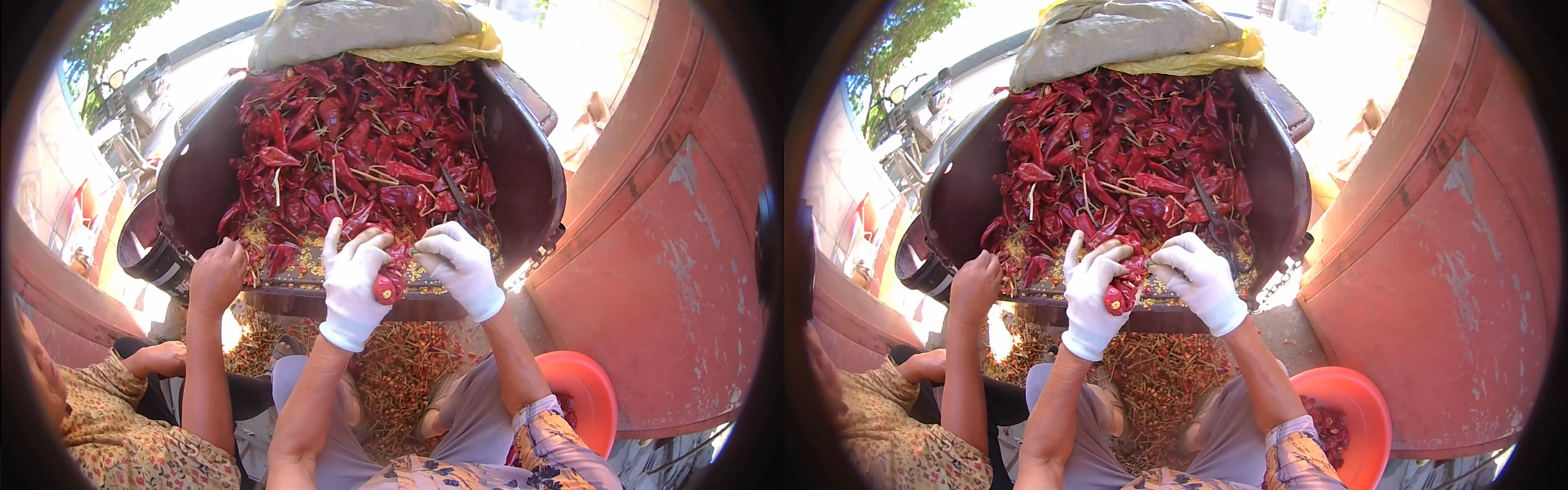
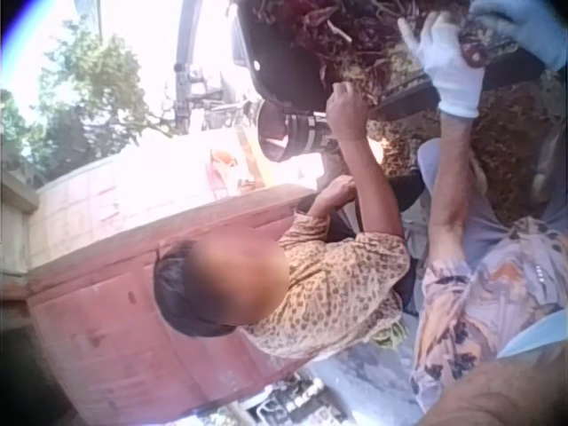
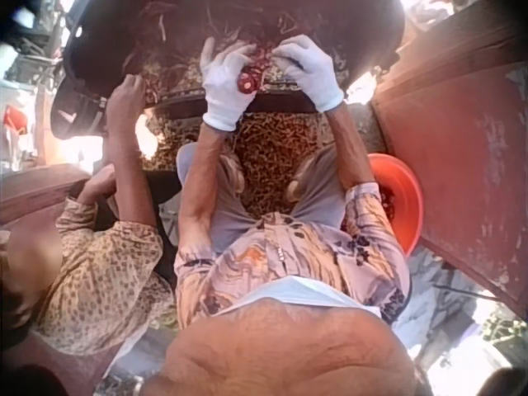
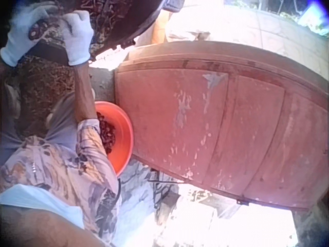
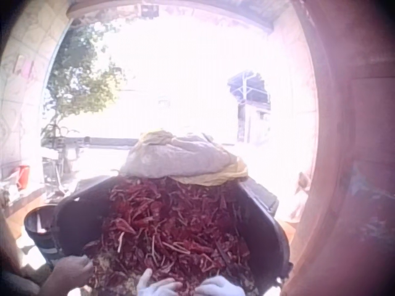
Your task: The person uses a knife and their gloved hands to cut open dried red peppers, removing the seeds and stalks before placing the processed peppers into a basin.
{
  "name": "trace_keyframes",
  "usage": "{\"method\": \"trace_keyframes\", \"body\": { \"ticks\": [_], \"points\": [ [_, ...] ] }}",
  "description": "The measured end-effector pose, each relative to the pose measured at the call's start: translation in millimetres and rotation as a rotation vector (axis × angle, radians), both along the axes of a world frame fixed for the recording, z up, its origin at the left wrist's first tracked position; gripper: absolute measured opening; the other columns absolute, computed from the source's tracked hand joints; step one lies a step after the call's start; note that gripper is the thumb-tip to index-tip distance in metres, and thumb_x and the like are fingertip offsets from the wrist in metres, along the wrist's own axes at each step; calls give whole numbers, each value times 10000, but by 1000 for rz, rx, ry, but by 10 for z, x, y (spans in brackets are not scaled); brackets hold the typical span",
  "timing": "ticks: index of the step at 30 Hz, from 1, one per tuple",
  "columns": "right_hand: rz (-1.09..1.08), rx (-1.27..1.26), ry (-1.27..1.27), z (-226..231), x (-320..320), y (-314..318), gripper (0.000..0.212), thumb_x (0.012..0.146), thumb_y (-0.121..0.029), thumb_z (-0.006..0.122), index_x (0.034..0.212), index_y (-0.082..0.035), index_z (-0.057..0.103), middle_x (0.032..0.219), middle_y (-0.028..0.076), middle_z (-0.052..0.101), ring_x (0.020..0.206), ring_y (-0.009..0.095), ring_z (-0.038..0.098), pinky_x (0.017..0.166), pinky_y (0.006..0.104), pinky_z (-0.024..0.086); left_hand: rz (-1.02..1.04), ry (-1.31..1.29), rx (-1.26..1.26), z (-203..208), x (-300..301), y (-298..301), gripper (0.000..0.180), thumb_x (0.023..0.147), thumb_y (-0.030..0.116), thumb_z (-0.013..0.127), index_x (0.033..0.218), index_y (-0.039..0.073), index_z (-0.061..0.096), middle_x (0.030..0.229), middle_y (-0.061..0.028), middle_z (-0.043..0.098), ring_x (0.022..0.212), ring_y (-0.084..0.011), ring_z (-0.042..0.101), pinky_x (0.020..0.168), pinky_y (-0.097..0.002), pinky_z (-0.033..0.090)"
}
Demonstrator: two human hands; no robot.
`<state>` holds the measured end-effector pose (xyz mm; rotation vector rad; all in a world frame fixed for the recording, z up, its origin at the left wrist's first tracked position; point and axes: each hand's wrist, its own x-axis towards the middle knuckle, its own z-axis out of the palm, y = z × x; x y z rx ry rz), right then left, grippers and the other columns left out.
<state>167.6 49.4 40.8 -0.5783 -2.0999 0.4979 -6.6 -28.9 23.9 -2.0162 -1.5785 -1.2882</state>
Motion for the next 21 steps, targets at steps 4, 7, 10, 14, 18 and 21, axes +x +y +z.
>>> {"method": "trace_keyframes", "body": {
  "ticks": [4, 7, 10, 14, 18, 21],
  "points": [
    [111, -258, 220, -23, -62, -65, 171, 780, 7, 725, 936, -19, 662, 940, 71, 620, 810, 153, 621, 685, 266, 500, -3, -503, -53, -84, 178, -29, 284, 717, 95, 789, 942, 85, 615, 926, -58, 644, 920, -229, 637, 896, -386, 474],
    [150, -348, 341, -89, -99, -94, 168, 785, 11, 717, 940, -8, 655, 961, 76, 627, 839, 144, 616, 707, 260, 497, -182, -899, -231, -36, 226, -41, 257, 767, 110, 776, 957, 60, 611, 853, -41, 641, 837, -168, 635, 764, -303, 513],
    [147, -207, 318, -109, -138, -121, 141, 817, 10, 687, 953, -5, 651, 932, 62, 627, 822, 130, 611, 686, 248, 494, -350, -1082, -366, -64, 205, -57, 197, 827, 139, 741, 944, 47, 612, 748, 21, 613, 702, -95, 594, 665, -245, 501],
    [139, -780, 364, -39, -172, -308, 53, 918, -52, 602, 954, -26, 630, 734, 3, 596, 596, 50, 536, 527, 207, 428, -513, -1447, -617, -60, 163, -156, 140, 845, 161, 712, 916, 85, 619, 764, 21, 612, 657, -65, 555, 592, -216, 446],
    [236, -1058, 471, 13, -189, -371, 94, 963, -147, 561, 964, -57, 588, 617, -20, 535, 495, 35, 460, 457, 201, 368, -684, -1548, -598, -71, 103, -179, 119, 842, 134, 691, 906, 68, 614, 763, 1, 608, 658, -94, 563, 609, -242, 438],
    [429, -1254, 695, -71, -268, -388, 106, 965, -153, 562, 974, -49, 574, 601, -17, 528, 486, 50, 473, 448, 203, 381, -780, -1588, -610, -77, 50, -175, 115, 838, 130, 681, 898, 62, 610, 748, -7, 596, 658, -107, 557, 609, -254, 429]
  ]
}}
